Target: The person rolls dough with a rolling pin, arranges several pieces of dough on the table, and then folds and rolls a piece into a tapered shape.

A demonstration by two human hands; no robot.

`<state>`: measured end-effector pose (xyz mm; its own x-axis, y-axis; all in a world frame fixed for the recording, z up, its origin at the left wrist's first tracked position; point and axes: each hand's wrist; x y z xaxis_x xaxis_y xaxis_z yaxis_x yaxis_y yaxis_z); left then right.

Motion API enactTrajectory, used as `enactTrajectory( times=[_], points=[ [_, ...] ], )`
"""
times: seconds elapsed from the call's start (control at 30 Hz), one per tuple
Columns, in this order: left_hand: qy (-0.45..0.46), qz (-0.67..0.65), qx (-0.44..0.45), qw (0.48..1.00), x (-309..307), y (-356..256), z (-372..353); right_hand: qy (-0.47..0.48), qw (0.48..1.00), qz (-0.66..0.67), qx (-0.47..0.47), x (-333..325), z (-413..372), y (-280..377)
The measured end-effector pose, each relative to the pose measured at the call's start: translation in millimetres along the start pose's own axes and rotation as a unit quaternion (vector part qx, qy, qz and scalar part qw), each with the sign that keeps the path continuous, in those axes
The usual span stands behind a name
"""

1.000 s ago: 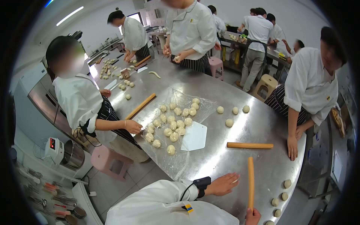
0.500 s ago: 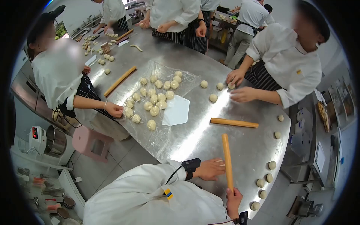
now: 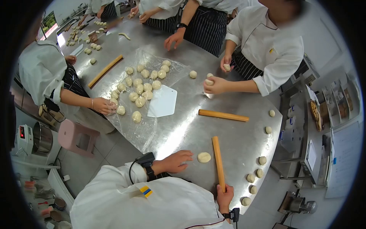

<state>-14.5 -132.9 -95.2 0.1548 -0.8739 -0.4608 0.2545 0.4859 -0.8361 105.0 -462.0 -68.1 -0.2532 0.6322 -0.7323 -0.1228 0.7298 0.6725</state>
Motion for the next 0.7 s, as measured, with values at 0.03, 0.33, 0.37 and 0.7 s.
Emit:
enactTrajectory(
  times=[0.03,0.33,0.37,0.7],
  points=[
    [-0.005,-0.005,0.004,1.0,-6.9,1.3,-3.5,-0.009,0.997,-0.056,-0.045,-1.0,-0.7,8.1],
    [-0.287,0.477,-0.225,0.8,-140.9,3.4,-29.4,-0.061,0.984,-0.126,-0.111,5.4,-1.6,2.6],
    [-0.289,0.49,-0.218,0.793,-149.5,15.2,-35.0,-0.072,0.982,-0.122,-0.123,8.8,-0.1,-4.7],
    [-0.156,0.434,-0.213,0.862,-150.2,32.9,-73.4,-0.155,0.976,-0.121,-0.095,29.9,4.1,-5.7]
  ],
)
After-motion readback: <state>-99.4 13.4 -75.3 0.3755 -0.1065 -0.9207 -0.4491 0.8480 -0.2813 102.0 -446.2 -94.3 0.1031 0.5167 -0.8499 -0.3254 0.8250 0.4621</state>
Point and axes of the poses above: each hand's wrist, its own z-axis towards the middle knuckle, its own x-axis out of the palm, y = z × x, and after that the axes turned 6 degrees about x, right-handed
